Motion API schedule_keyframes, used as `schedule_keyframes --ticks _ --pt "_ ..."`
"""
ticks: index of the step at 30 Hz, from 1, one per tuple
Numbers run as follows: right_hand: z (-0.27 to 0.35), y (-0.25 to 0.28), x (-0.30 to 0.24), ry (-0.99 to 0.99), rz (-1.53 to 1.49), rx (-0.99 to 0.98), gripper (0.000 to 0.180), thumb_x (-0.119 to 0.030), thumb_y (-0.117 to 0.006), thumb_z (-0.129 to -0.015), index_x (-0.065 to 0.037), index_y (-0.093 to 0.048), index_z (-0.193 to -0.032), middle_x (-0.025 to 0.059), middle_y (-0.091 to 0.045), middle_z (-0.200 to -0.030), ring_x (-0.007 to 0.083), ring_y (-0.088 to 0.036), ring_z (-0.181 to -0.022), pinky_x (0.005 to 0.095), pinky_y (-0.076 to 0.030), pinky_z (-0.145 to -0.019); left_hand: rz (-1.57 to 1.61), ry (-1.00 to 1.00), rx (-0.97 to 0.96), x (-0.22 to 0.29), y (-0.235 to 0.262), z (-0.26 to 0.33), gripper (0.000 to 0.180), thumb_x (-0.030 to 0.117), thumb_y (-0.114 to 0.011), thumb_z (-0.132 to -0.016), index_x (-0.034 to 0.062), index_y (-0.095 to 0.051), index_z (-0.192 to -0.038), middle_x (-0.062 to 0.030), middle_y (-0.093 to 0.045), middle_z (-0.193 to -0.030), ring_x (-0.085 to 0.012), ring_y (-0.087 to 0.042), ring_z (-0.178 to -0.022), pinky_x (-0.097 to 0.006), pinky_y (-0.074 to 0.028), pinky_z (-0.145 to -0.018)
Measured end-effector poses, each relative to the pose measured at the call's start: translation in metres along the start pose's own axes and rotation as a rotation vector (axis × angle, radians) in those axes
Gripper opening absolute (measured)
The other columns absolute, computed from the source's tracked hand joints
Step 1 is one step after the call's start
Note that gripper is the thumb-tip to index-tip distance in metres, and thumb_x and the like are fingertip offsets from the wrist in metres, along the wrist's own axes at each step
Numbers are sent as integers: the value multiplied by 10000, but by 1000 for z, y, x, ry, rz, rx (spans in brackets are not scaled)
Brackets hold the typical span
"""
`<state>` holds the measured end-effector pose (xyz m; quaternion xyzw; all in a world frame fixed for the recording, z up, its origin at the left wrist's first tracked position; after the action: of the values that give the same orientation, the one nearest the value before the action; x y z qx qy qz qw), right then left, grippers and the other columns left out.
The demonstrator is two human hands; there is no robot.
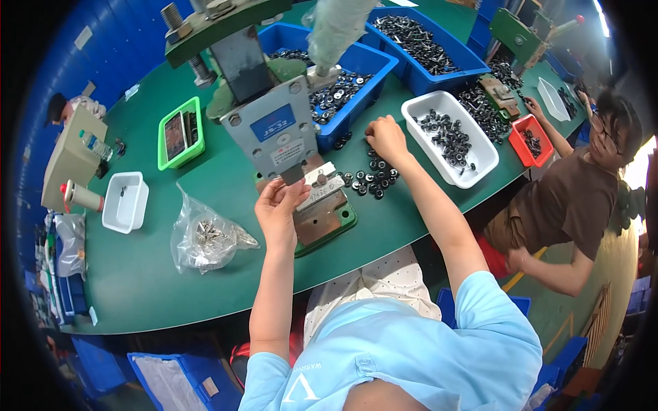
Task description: Assembling small black and silver components using a manual press machine in a factory setting.
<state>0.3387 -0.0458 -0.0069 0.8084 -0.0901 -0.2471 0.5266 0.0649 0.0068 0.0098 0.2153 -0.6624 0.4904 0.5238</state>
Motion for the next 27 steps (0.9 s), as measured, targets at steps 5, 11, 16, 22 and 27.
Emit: schedule_keyframes --ticks 5,11,16,22,27 --pt "31 30 -69 83 -764 -16 104 -49 -693 -716 -45 -678 -819 51 -612 -769 146 -539 -655 291 -450 -609 111 33 35 4 14 9 261 13 -590 -833 -34 -505 -1076 -160 -609 -1013 -211 -641 -813 -264 -547 -704" --pt "80 11 -135 348 -736 255 221 -1 -695 -671 -48 -640 -880 46 -622 -869 209 -580 -790 303 -479 -678 -45 -16 103 -1 29 9 211 9 -559 -835 -12 -539 -1044 -87 -573 -986 -132 -592 -733 -226 -525 -565" --pt "95 24 -149 579 -444 331 252 21 -655 -641 -81 -646 -871 13 -640 -949 236 -560 -877 331 -449 -768 -247 -105 48 -8 27 8 182 63 -598 -837 -5 -578 -1005 -62 -560 -926 -77 -573 -676 -201 -501 -520" --pt "48 102 -109 383 -642 393 154 -4 -595 -759 -59 -666 -884 80 -639 -993 194 -561 -892 307 -441 -807 -632 -234 40 -3 20 5 129 89 -664 -795 7 -647 -893 -51 -568 -813 -79 -562 -601 -220 -449 -494" --pt "-19 229 -138 449 -1149 559 298 -262 -511 -876 -34 -581 -1055 107 -628 -978 194 -572 -861 334 -442 -826 -738 -314 21 -2 26 1 164 114 -690 -780 -23 -634 -851 -35 -600 -863 -22 -486 -565 -174 -436 -407"
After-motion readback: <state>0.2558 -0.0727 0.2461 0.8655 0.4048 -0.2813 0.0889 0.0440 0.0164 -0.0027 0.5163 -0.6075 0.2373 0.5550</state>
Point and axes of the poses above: each hand's wrist, its own z-axis away from the middle knuckle, its own y-axis out of the back of the hand, x = y × z, the point moved 4 cm from there along -z, towards the middle knuckle
